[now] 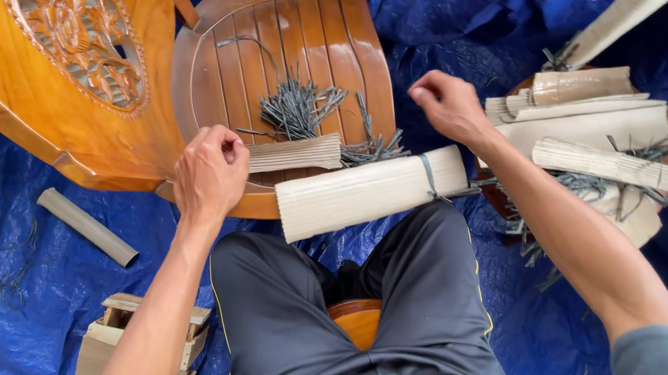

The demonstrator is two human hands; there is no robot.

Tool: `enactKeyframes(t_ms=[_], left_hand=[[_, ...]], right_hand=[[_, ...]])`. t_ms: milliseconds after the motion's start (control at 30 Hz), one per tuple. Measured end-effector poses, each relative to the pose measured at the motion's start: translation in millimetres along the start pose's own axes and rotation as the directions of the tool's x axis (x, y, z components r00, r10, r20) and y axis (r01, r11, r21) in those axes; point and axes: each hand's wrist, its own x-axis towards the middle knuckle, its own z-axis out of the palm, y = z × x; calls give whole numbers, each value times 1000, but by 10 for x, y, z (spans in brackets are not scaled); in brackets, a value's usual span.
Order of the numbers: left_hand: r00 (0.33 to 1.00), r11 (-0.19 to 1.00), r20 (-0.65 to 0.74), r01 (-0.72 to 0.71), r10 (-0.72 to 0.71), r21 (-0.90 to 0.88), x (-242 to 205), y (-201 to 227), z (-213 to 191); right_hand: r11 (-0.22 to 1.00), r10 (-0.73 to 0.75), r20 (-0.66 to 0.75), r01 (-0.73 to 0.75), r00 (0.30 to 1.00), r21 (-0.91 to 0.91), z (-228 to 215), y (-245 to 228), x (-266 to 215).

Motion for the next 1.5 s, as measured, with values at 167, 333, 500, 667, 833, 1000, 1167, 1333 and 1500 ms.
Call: enactKeyframes(t_ms=[167,333,500,667,833,1000,1167,1333,1500], left_hand=[[997,997,24,77,-76,-31,19,5,38],[992,990,7,126,-125,-57,53,-8,30],[989,989,43,141,-139,-40,68,-14,37],[987,988,53,153,-152,-22,75,-13,38],[993,992,18,121,-120,-39,58,-20,42],[994,994,15,109,-109,-20,63,-42,45],[996,996,-28,82,-82,-25,67,-22,20],[995,995,-37,94,-95,-24,70,-54,34],[995,994,-23,92,-94,-59,64,-101,38]], right_hand=[[968,24,380,74,925,-241,789,823,630],[916,280,731,55,622,-397,1054,838,773],[941,334,805,-119,490,-318,1371,1234,857],[988,137,798,-29,586,-149,1305,899,1103],[995,30,762,50,646,-81,1315,574,1288],[882,40,691,300,722,-364,1598,63,1244],[890,71,642,243,764,-387,2189,-362,1228],[920,116,634,159,765,-360,2882,-111,1376],[944,86,523,98,848,-314,3001,-72,1419]])
